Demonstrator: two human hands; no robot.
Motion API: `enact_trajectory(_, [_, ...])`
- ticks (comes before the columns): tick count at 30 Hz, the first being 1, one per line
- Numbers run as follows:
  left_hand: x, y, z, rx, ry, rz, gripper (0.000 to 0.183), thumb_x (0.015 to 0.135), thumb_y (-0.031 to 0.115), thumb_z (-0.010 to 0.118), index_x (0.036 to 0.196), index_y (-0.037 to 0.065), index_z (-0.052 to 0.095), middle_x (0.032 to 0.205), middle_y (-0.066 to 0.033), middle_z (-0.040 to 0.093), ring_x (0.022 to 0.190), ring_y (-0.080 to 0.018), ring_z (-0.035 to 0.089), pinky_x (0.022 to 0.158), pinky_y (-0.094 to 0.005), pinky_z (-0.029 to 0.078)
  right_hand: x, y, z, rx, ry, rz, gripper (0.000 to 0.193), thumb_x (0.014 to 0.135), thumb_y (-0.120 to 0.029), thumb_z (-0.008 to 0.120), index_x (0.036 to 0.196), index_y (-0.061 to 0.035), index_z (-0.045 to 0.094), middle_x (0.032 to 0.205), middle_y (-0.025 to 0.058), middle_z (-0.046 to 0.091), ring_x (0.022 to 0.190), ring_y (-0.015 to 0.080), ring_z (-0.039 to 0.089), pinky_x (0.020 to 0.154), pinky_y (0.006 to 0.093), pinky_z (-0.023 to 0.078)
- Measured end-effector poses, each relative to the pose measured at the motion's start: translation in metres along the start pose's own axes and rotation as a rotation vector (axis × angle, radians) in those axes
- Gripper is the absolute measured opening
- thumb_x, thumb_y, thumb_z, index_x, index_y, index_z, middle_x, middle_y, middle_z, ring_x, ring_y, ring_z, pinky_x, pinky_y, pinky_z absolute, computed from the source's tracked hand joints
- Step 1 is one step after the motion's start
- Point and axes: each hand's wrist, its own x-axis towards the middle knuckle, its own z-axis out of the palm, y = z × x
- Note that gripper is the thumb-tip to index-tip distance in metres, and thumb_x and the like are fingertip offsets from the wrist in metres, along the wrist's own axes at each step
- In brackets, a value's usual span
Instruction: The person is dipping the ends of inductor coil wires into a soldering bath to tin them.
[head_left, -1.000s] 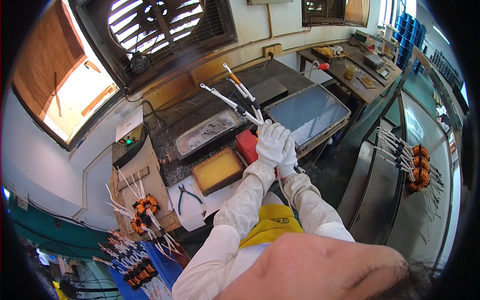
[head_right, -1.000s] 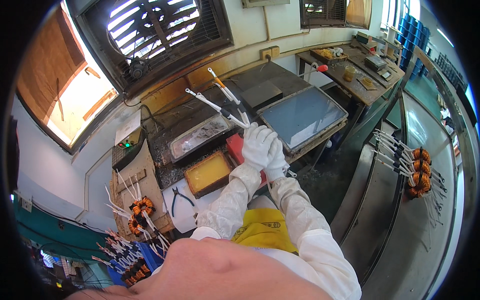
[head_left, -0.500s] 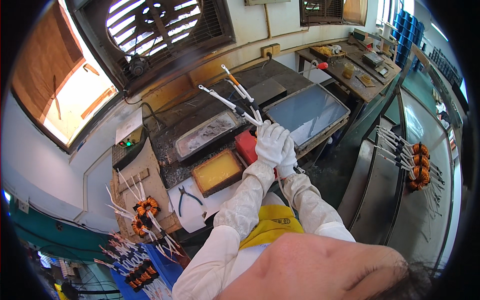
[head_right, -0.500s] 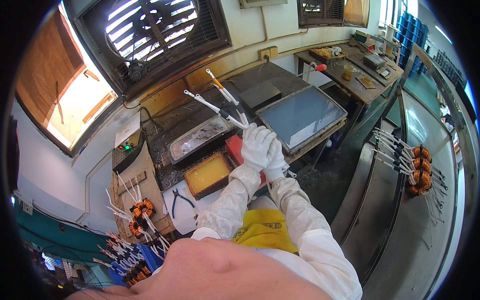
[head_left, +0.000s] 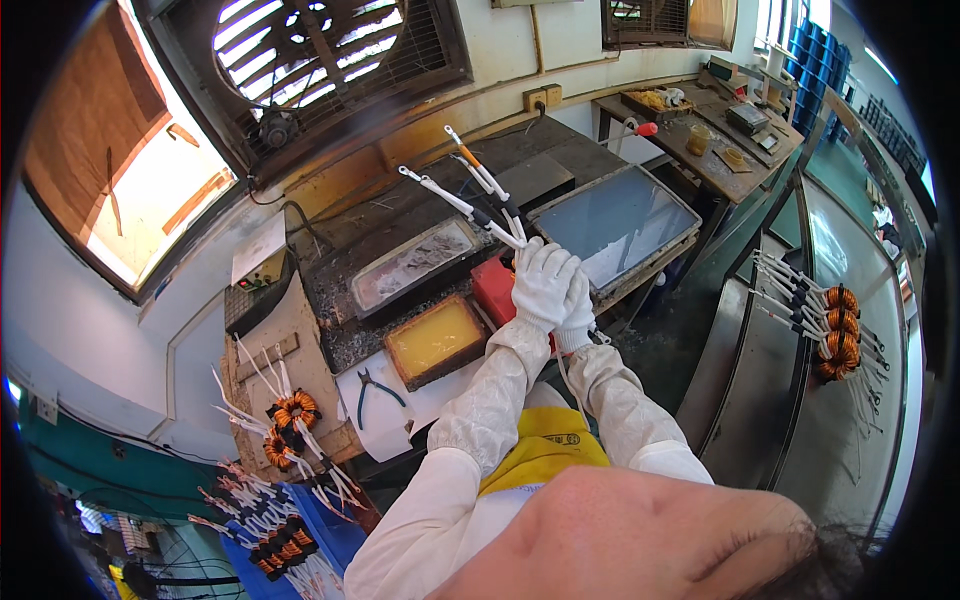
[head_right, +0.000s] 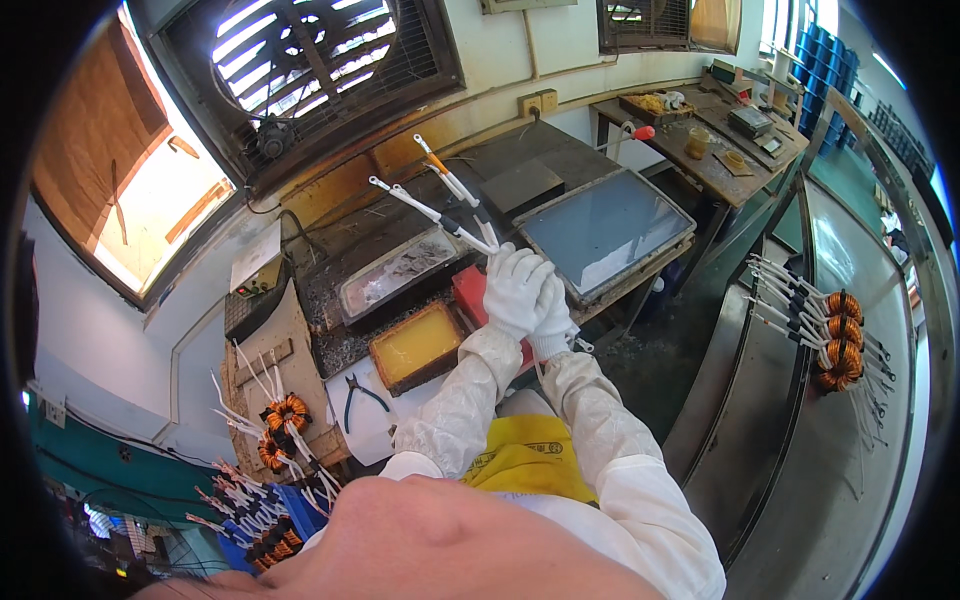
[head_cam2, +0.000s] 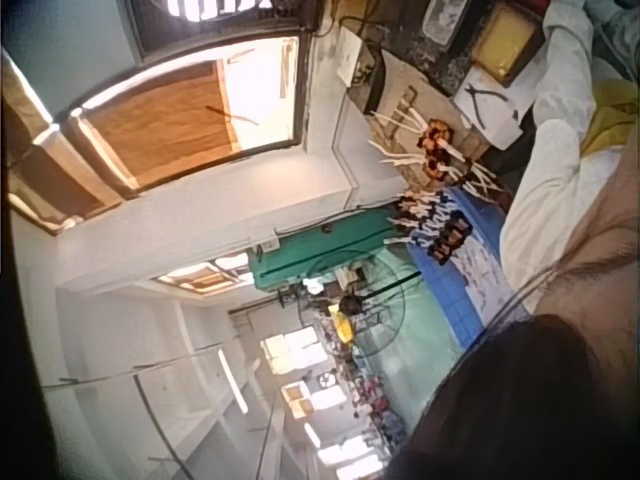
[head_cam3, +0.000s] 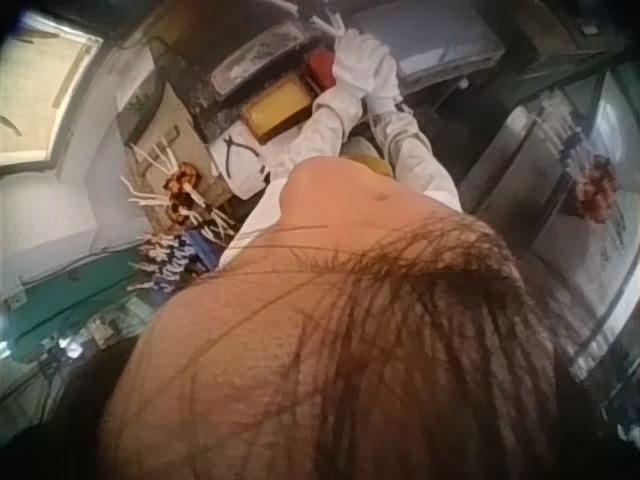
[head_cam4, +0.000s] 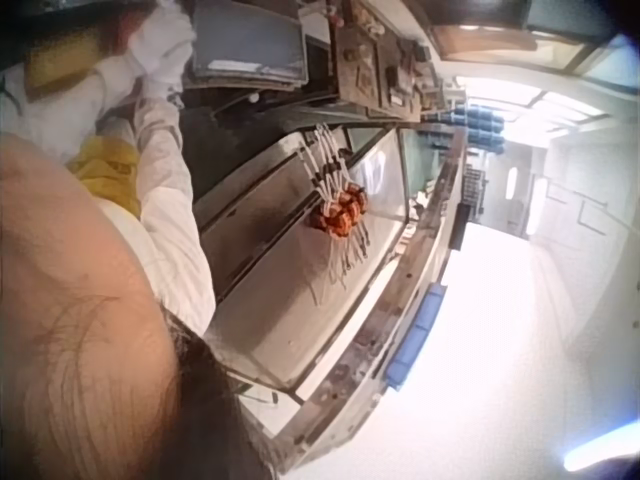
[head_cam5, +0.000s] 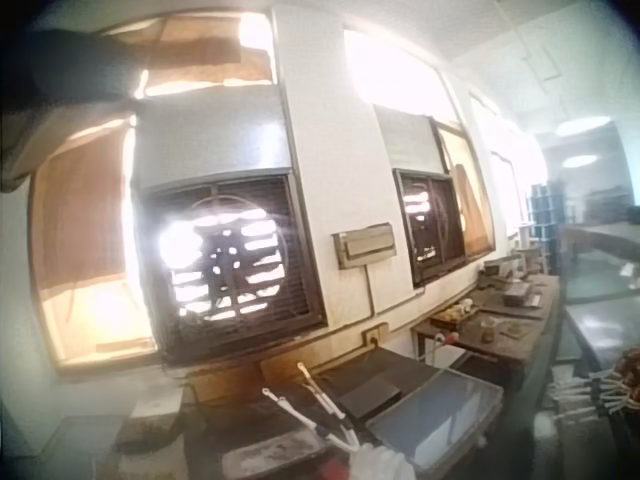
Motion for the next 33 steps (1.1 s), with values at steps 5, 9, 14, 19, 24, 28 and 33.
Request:
enact_trajectory(5, [0.001,0.002,0.0,-0.019,0.004,-0.002,0.023,0.074,0.022,0.065,0.094,0.012,0.069,0.099,-0.0061,0.064,0.104,-0.0278,0.06,0.103,-0.0507,0.041,0.003,0.006,0.003,0.162,0.03,0.046,0.039,0.09,-0.019,0.061,0.124,-0.006,0.05,0.121,0.015,0.055,0.114,0.0332,0.054,0.094,0.037,0.045])
enact_trajectory(9, [-0.001,-0.001,0.0,0.002,-0.006,-0.001,0.023,0.074,0.023,0.065,0.094,0.012,0.068,0.099,-0.006,0.064,0.104,-0.0277,0.06,0.103,-0.0507,0.041,0.0,0.001,0.003,0.146,0.031,0.053,0.039,0.09,-0.021,0.061,0.125,-0.0065,0.05,0.12,0.0148,0.055,0.113,0.0332,0.055,0.093,0.0375,0.045])
enact_trajectory(14, [-0.002,0.0,0.0,-0.004,-0.003,0.006,0.023,0.074,0.023,0.065,0.094,0.012,0.068,0.099,-0.0061,0.064,0.104,-0.0277,0.06,0.103,-0.0507,0.04,0.001,0.003,0.002,-0.004,0.038,-0.031,0.041,0.089,-0.022,0.06,0.126,-0.0063,0.05,0.12,0.0149,0.055,0.114,0.0334,0.053,0.093,0.038,0.045])
enact_trajectory(19, [-0.003,-0.001,0.001,-0.018,0.008,-0.006,0.023,0.075,0.023,0.065,0.095,0.012,0.068,0.099,-0.0056,0.064,0.104,-0.0275,0.06,0.103,-0.0513,0.04,0.001,0.004,0.003,0.1,0.02,0.031,0.042,0.089,-0.021,0.06,0.126,-0.0059,0.049,0.121,0.016,0.055,0.113,0.034,0.053,0.093,0.0382,0.044])
enact_trajectory(24, [0.002,0.004,-0.006,-0.083,-0.01,-0.022,0.024,0.075,0.017,0.066,0.097,0.009,0.067,0.106,-0.0095,0.064,0.107,-0.0321,0.059,0.104,-0.049,0.041,0.003,0.006,0.002,0.066,0.019,0.053,0.044,0.088,-0.022,0.062,0.127,-0.007,0.049,0.119,0.0176,0.056,0.11,0.0347,0.056,0.09,0.0399,0.047])
enact_trajectory(28, [-0.027,0.007,-0.007,-0.194,0.25,-0.521,0.049,0.089,0.014,0.055,0.134,-0.001,0.046,0.131,-0.0244,0.05,0.126,-0.0424,0.045,0.109,-0.0478,0.034,0.011,-0.02,-0.006,0.088,0.146,-0.033,0.06,0.075,-0.018,0.077,0.127,-0.0093,0.047,0.112,0.0159,0.059,0.101,0.0365,0.061,0.085,0.0417,0.05])
enact_trajectory(33, [-0.103,-0.052,0.036,-1.104,0.299,-1.472,0.059,0.1,0.043,0.043,0.144,0.004,0.041,0.134,-0.0149,0.053,0.122,-0.0204,0.051,0.102,-0.0313,0.039,0.009,-0.04,-0.005,0.144,0.104,0.036,0.069,0.067,-0.015,0.084,0.125,-0.0094,0.048,0.11,0.0153,0.059,0.1,0.0361,0.062,0.085,0.0406,0.051])
